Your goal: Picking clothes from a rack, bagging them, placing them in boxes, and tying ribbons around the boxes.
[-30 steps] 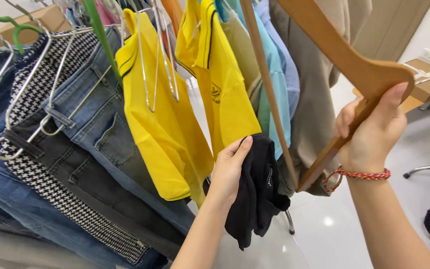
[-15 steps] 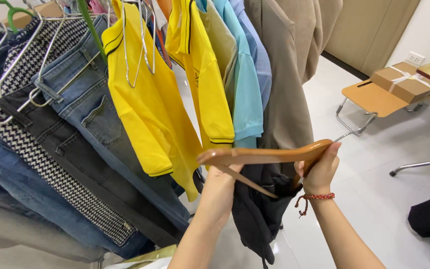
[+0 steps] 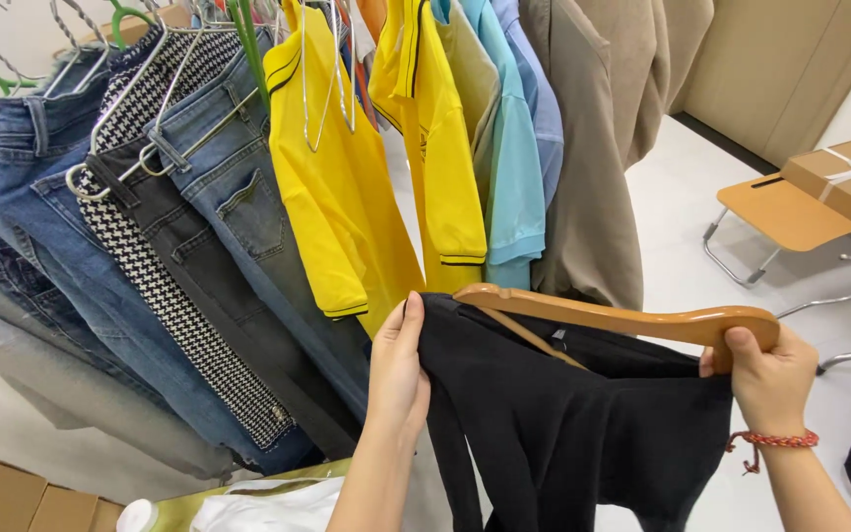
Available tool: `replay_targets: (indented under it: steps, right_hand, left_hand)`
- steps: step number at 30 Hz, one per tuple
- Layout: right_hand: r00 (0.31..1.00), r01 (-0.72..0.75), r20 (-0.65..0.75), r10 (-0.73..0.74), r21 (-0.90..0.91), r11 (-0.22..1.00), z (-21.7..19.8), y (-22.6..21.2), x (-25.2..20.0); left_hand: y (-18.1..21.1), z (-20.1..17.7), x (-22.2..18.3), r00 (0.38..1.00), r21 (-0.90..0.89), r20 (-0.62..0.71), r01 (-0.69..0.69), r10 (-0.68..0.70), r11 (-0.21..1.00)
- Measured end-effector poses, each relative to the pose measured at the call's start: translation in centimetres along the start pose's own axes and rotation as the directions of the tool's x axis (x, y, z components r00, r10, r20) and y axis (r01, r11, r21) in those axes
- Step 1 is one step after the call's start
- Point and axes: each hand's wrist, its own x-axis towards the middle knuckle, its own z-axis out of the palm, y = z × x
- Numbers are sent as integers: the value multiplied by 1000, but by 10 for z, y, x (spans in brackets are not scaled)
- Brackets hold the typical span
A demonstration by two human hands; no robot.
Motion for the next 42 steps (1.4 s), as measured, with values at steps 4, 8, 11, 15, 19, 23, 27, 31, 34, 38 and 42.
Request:
replay_targets:
  steps: [4,8,11,15,19,23,27,31,34,38,42]
  right_hand:
    - [998,56,20,-57,3,998,-16,0,-2]
    - [999,46,41,-36,-268,962,-28,1,1]
    - [998,62,20,-59,-309,949,-33,-2,2]
    - [981,194,94,-169,-508,840,-39,-18,9]
    - [982,163,162,-99,-450,878,-26,-68,16]
    - [988,141,135,-80,-549,824,-29,-104,25]
    - [981,79,192,26,-521,850,-25,-138,28]
    - [945,61,288,158,-625,778,-11,-155,24]
    - [910,129,390,138,-585,801,13,-172,14]
    - [905,151,401,141,-613,775,29,-179,4]
    - [910,73,383,161,-529,846,35,-185,-5]
  left_hand:
    - [-1,1,6,999,-72,-33,-24,22,997]
    - [1,-2,17,986,64,3,-169,169,984]
    - [10,-3,18,956,400,128,-293,263,868]
    - [18,3,21,822,552,485,-552,298,625]
    - [6,6,31,734,568,641,-650,224,504]
    - [-2,4,37,740,632,664,-632,108,448]
    - [-7,6,35,679,600,730,-690,76,404]
    - [-14,23,17,626,619,776,-730,-81,289]
    - [-29,34,7,612,643,764,-696,-205,319]
    - [-47,35,-2,613,651,759,-695,-221,306]
    - [-48,41,-29,682,709,705,-676,-196,200]
